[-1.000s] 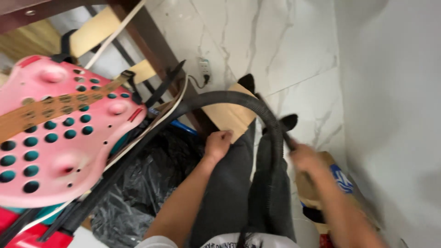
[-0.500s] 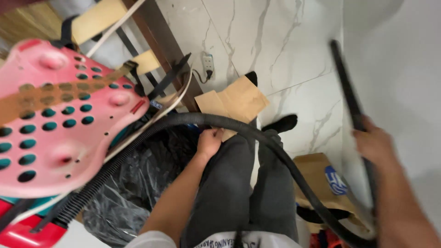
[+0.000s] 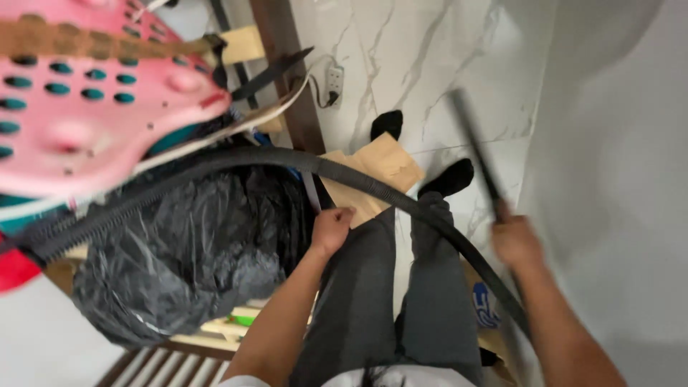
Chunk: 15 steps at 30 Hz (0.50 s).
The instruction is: Vacuuming the floor and around furniture in a cluttered room.
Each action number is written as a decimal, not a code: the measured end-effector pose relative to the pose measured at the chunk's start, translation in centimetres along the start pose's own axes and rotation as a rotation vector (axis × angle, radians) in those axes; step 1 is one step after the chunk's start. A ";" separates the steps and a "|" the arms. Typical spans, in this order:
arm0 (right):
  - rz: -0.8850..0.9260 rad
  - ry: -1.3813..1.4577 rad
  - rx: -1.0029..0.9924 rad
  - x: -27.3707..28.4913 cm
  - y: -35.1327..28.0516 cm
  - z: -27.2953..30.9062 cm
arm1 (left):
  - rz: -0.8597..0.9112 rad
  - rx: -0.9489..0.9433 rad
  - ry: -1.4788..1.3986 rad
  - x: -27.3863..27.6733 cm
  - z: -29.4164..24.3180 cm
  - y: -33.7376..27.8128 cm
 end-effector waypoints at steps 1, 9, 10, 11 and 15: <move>0.007 -0.010 0.003 -0.3 0.6 -2.6 | -0.002 0.011 -0.006 -0.9 1.2 -1.6; -0.008 -0.026 0.094 -1.6 -1.2 -7.1 | -0.039 0.155 -0.019 -7.2 3.3 -9.4; 0.001 -0.035 0.094 -3.1 -1.9 -7.7 | -0.036 0.168 -0.022 -7.8 3.7 -10.5; -0.015 -0.044 0.152 -4.2 -2.0 -7.2 | -0.006 0.191 -0.075 -8.4 4.1 -11.1; -0.035 -0.031 0.116 -6.0 -1.6 -8.8 | 0.006 0.212 -0.124 -9.3 7.0 -12.5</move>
Point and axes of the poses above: each hand's wrist, its own y-axis towards the middle knuckle, its own x-axis out of the back of the hand, z = x × y, the point moved 8 cm from there along y, towards the middle knuckle, and after that the axes turned 7 degrees about y, right-handed, at the moved point
